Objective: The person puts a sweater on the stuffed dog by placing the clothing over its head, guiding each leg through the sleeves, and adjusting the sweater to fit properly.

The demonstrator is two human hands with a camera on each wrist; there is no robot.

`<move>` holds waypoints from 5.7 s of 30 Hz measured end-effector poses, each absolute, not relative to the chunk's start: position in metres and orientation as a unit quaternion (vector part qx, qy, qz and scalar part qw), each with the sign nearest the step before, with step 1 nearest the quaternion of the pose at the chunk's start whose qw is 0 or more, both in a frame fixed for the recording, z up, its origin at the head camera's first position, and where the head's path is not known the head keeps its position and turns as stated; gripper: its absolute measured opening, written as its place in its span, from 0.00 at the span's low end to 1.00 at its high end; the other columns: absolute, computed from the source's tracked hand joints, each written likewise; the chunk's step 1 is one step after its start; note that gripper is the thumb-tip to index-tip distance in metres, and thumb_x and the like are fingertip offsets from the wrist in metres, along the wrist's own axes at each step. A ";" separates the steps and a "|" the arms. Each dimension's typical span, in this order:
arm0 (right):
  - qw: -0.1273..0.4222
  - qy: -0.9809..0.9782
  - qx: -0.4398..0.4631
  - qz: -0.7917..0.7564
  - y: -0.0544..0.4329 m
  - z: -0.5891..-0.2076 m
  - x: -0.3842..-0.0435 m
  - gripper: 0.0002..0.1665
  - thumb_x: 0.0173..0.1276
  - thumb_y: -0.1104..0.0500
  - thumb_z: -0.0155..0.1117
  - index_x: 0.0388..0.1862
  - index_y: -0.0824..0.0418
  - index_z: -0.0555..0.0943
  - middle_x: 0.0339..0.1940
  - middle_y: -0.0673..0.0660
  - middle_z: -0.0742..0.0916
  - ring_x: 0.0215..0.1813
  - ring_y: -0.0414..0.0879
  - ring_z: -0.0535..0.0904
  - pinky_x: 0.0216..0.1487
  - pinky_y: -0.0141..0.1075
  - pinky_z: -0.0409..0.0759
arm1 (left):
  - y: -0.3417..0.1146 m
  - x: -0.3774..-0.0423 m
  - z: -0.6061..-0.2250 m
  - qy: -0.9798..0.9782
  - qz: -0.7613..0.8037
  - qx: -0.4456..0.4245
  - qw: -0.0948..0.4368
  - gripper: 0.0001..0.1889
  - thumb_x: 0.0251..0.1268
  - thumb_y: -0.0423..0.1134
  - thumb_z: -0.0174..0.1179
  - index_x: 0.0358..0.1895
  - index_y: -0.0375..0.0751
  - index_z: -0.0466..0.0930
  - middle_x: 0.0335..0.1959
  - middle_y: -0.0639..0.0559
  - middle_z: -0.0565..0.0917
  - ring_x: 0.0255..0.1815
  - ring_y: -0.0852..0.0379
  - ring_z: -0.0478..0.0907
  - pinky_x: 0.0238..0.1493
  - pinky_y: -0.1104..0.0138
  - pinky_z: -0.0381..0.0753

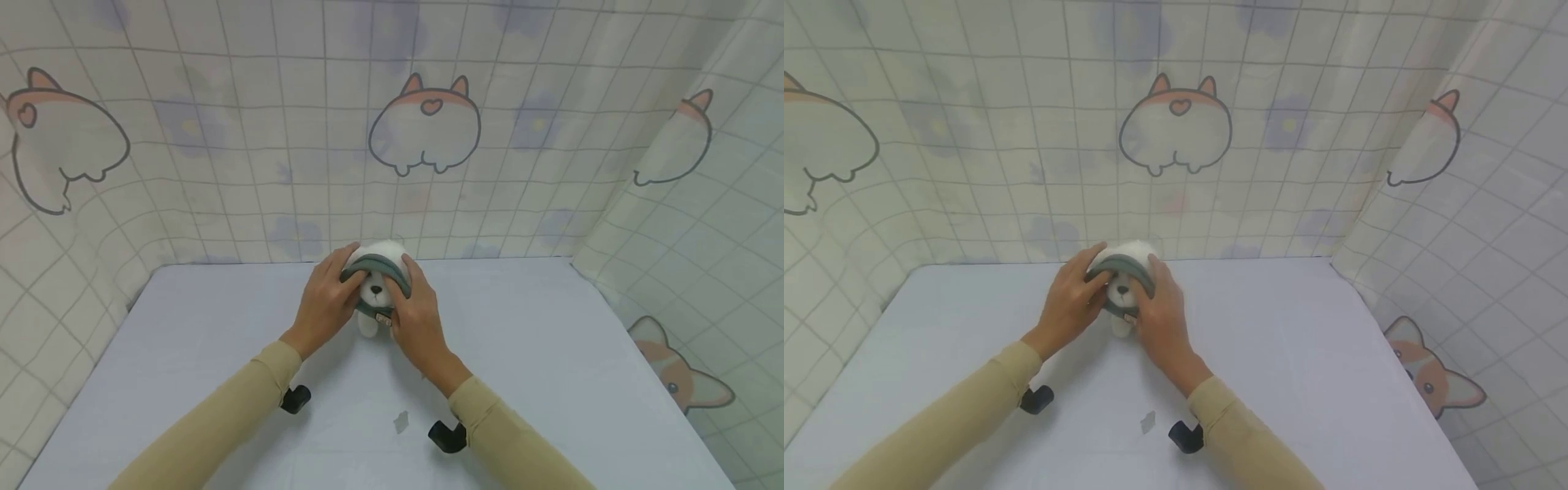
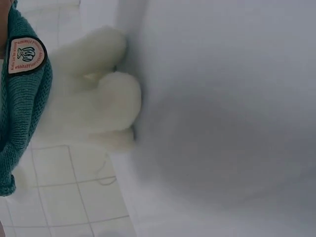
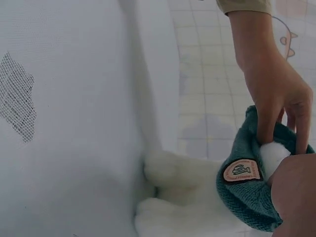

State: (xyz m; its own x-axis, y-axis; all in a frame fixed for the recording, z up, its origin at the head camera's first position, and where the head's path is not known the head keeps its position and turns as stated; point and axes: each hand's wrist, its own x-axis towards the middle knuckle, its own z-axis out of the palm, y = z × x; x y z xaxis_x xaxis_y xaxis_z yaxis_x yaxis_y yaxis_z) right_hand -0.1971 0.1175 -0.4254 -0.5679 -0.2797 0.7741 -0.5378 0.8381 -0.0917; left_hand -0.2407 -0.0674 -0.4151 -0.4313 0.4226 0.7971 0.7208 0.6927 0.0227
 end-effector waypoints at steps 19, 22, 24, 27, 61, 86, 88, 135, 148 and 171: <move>0.320 -0.910 0.194 0.176 0.121 -0.418 -0.207 0.34 0.61 0.71 0.64 0.67 0.62 0.68 0.62 0.72 0.73 0.59 0.64 0.74 0.55 0.54 0.78 | -0.067 -0.253 -0.406 -0.865 -0.172 -0.379 0.279 0.28 0.50 0.32 0.72 0.58 0.37 0.75 0.56 0.36 0.78 0.55 0.42 0.78 0.56 0.54 0.80; 0.308 -0.916 0.186 0.177 0.121 -0.417 -0.208 0.35 0.62 0.70 0.65 0.68 0.61 0.68 0.62 0.70 0.73 0.58 0.63 0.75 0.53 0.54 0.79 | -0.065 -0.254 -0.404 -0.875 -0.149 -0.373 0.270 0.30 0.49 0.33 0.73 0.59 0.36 0.73 0.54 0.36 0.78 0.53 0.42 0.77 0.55 0.55 0.80; 0.301 -0.918 0.183 0.181 0.121 -0.416 -0.209 0.36 0.61 0.70 0.66 0.68 0.61 0.68 0.62 0.70 0.74 0.58 0.62 0.75 0.53 0.54 0.79 | -0.063 -0.255 -0.402 -0.881 -0.134 -0.369 0.264 0.31 0.48 0.34 0.73 0.59 0.35 0.73 0.53 0.36 0.78 0.51 0.43 0.78 0.53 0.56 0.80; 0.293 -0.919 0.184 0.191 0.122 -0.415 -0.210 0.38 0.57 0.72 0.68 0.68 0.62 0.69 0.63 0.68 0.74 0.58 0.61 0.74 0.55 0.53 0.78 | -0.061 -0.255 -0.399 -0.889 -0.119 -0.362 0.254 0.30 0.45 0.31 0.73 0.56 0.34 0.74 0.49 0.36 0.78 0.46 0.43 0.78 0.48 0.57 0.81; 0.162 -0.976 0.106 0.102 0.142 -0.401 -0.214 0.41 0.49 0.45 0.78 0.61 0.58 0.76 0.50 0.57 0.83 0.47 0.52 0.81 0.41 0.46 0.81 | -0.042 -0.269 -0.375 -0.961 -0.051 -0.271 0.031 0.35 0.46 0.45 0.76 0.60 0.39 0.72 0.50 0.43 0.79 0.49 0.45 0.78 0.48 0.52 0.80; 0.066 -0.934 0.127 0.328 0.160 -0.430 -0.234 0.38 0.57 0.53 0.74 0.65 0.61 0.71 0.62 0.58 0.80 0.63 0.54 0.75 0.62 0.51 0.75 | -0.064 -0.288 -0.395 -0.933 -0.265 -0.229 -0.077 0.33 0.51 0.38 0.72 0.63 0.36 0.73 0.62 0.41 0.77 0.63 0.43 0.73 0.64 0.49 0.72; 0.059 -0.927 0.117 0.350 0.160 -0.436 -0.234 0.35 0.59 0.54 0.73 0.63 0.62 0.72 0.60 0.59 0.80 0.62 0.54 0.76 0.63 0.50 0.74 | -0.065 -0.290 -0.402 -0.924 -0.296 -0.225 -0.088 0.28 0.52 0.36 0.70 0.59 0.35 0.76 0.57 0.40 0.80 0.58 0.44 0.76 0.62 0.50 0.74; -0.024 -0.864 0.056 0.500 0.158 -0.461 -0.229 0.50 0.61 0.37 0.65 0.76 0.51 0.56 0.75 0.56 0.68 0.76 0.55 0.61 0.75 0.55 0.58 | -0.065 -0.264 -0.467 -0.741 -0.650 -0.017 -0.166 0.35 0.64 0.49 0.62 0.69 0.42 0.58 0.70 0.39 0.64 0.65 0.42 0.71 0.60 0.55 0.78; -0.050 -0.831 0.066 0.550 0.156 -0.444 -0.226 0.40 0.65 0.44 0.66 0.72 0.54 0.63 0.70 0.56 0.73 0.71 0.54 0.69 0.70 0.52 0.67 | -0.064 -0.261 -0.445 -0.763 -0.636 -0.063 -0.097 0.36 0.56 0.41 0.70 0.66 0.51 0.60 0.68 0.47 0.65 0.70 0.45 0.65 0.68 0.52 0.69; -0.016 -0.832 0.029 0.554 0.170 -0.425 -0.234 0.48 0.60 0.39 0.68 0.75 0.42 0.57 0.71 0.54 0.70 0.68 0.54 0.69 0.65 0.53 0.70 | -0.065 -0.256 -0.422 -0.854 -0.402 -0.326 0.051 0.26 0.53 0.27 0.68 0.55 0.46 0.71 0.60 0.48 0.75 0.68 0.48 0.69 0.71 0.54 0.66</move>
